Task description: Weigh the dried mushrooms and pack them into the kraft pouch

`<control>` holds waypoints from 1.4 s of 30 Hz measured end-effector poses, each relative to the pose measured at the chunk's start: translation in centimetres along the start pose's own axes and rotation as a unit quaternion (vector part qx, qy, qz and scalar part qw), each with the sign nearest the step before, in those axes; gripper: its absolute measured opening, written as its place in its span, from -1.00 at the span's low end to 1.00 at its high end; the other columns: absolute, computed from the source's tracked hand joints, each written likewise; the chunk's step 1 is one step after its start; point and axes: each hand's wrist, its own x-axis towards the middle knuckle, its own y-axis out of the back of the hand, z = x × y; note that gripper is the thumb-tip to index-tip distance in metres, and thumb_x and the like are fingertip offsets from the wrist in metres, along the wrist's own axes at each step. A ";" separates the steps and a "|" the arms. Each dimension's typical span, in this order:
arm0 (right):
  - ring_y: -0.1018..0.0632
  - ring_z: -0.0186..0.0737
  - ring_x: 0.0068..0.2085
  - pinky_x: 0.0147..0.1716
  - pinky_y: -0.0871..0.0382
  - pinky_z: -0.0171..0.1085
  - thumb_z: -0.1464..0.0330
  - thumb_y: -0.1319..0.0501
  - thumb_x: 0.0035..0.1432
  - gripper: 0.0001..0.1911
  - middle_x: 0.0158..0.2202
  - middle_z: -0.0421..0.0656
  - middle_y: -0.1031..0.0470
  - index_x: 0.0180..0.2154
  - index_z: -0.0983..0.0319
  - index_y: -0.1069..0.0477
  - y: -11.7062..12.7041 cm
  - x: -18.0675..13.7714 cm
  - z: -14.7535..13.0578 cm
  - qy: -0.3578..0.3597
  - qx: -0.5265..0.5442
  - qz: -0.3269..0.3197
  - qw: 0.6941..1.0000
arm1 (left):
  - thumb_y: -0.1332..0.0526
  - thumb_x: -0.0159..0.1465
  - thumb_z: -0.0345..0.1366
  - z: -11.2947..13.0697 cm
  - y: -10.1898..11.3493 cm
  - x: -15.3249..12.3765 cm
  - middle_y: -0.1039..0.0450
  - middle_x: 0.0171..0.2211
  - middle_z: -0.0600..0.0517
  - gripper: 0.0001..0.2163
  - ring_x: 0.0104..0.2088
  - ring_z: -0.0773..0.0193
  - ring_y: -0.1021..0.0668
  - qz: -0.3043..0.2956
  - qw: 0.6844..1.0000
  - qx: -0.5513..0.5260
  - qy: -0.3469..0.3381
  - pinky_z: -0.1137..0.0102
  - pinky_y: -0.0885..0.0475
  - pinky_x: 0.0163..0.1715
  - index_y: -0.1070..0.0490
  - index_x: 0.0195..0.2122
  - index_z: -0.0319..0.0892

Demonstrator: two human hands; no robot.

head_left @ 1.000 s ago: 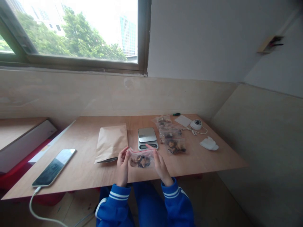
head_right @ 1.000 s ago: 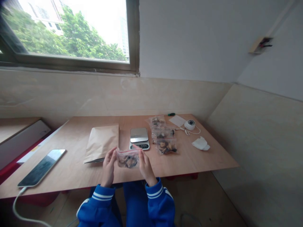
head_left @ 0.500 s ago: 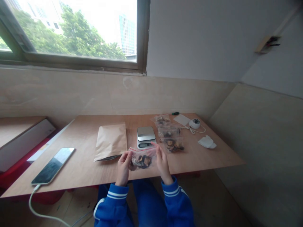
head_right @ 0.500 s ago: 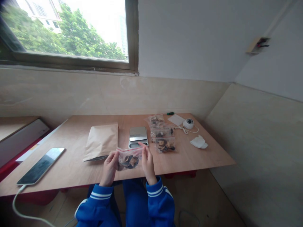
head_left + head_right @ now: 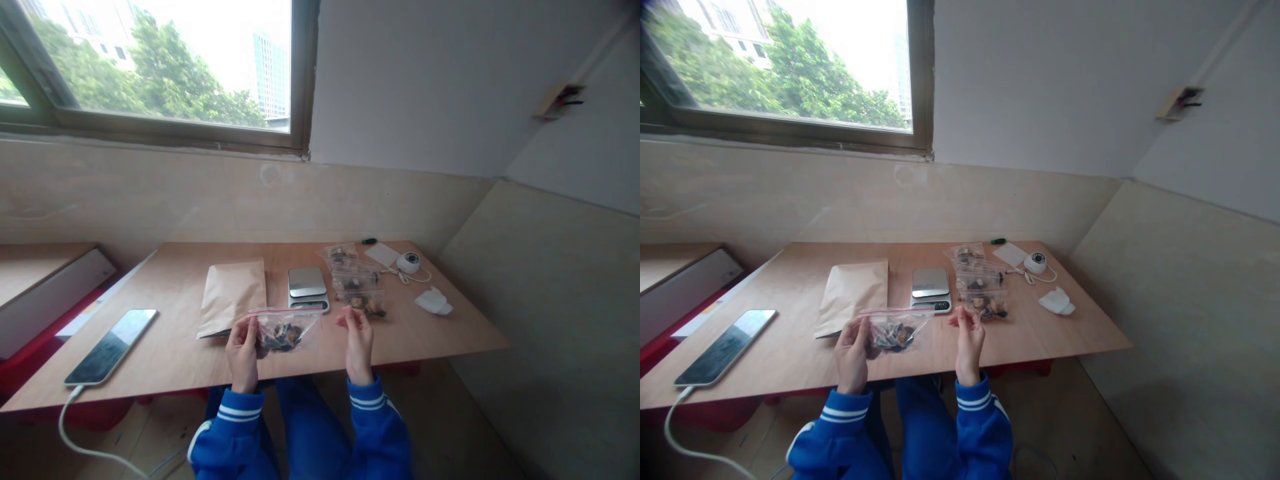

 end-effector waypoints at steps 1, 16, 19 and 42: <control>-0.52 -0.22 -0.42 -0.30 -0.41 -0.20 0.07 -0.26 0.02 -0.63 -0.49 -0.15 -0.52 -0.40 0.27 -0.41 0.2 0.1 0.0 0.007 -0.011 -0.002 1.000 | -0.33 0.01 -0.06 0.0 0.2 0.2 -0.48 -0.43 0.04 -0.64 -0.44 0.34 -0.49 0.000 1.000 -0.003 -0.003 0.48 -0.40 -0.45 -0.44 -0.27 -0.22; -0.55 -0.15 -0.31 -0.25 -0.42 -0.20 0.09 -0.21 0.08 -0.63 -0.37 -0.10 -0.56 -0.29 0.28 -0.47 -1.5 -1.6 1.4 0.011 -0.067 -0.113 0.991 | -0.29 0.07 -0.07 1.0 -0.9 -1.8 -0.46 -0.50 0.10 -0.69 -0.55 0.42 -0.44 -0.050 0.997 -0.024 0.053 0.54 -0.32 -0.57 -0.44 -0.28 -0.21; -0.51 -0.24 -0.42 -0.34 -0.39 -0.27 0.09 -0.17 0.12 -0.62 -0.48 -0.18 -0.50 -0.27 0.27 -0.49 -1.4 -1.7 1.0 0.027 -0.072 -0.096 0.992 | -0.29 0.08 -0.09 1.2 -1.3 -2.2 -0.48 -0.48 0.08 -0.70 -0.49 0.40 -0.48 -0.054 0.997 -0.026 0.049 0.52 -0.37 -0.49 -0.45 -0.30 -0.22; -0.45 -0.33 -0.53 -0.49 -0.39 -0.35 0.12 -0.15 0.16 -0.68 -0.55 -0.23 -0.43 -0.34 0.26 -0.42 0.6 -1.7 1.1 0.096 -0.105 -0.100 0.985 | -0.29 0.08 -0.10 2.2 -0.5 -3.2 -0.57 -0.35 -0.03 -0.70 -0.29 0.20 -0.58 -0.061 0.997 0.035 0.022 0.34 -0.46 -0.21 -0.48 -0.27 -0.23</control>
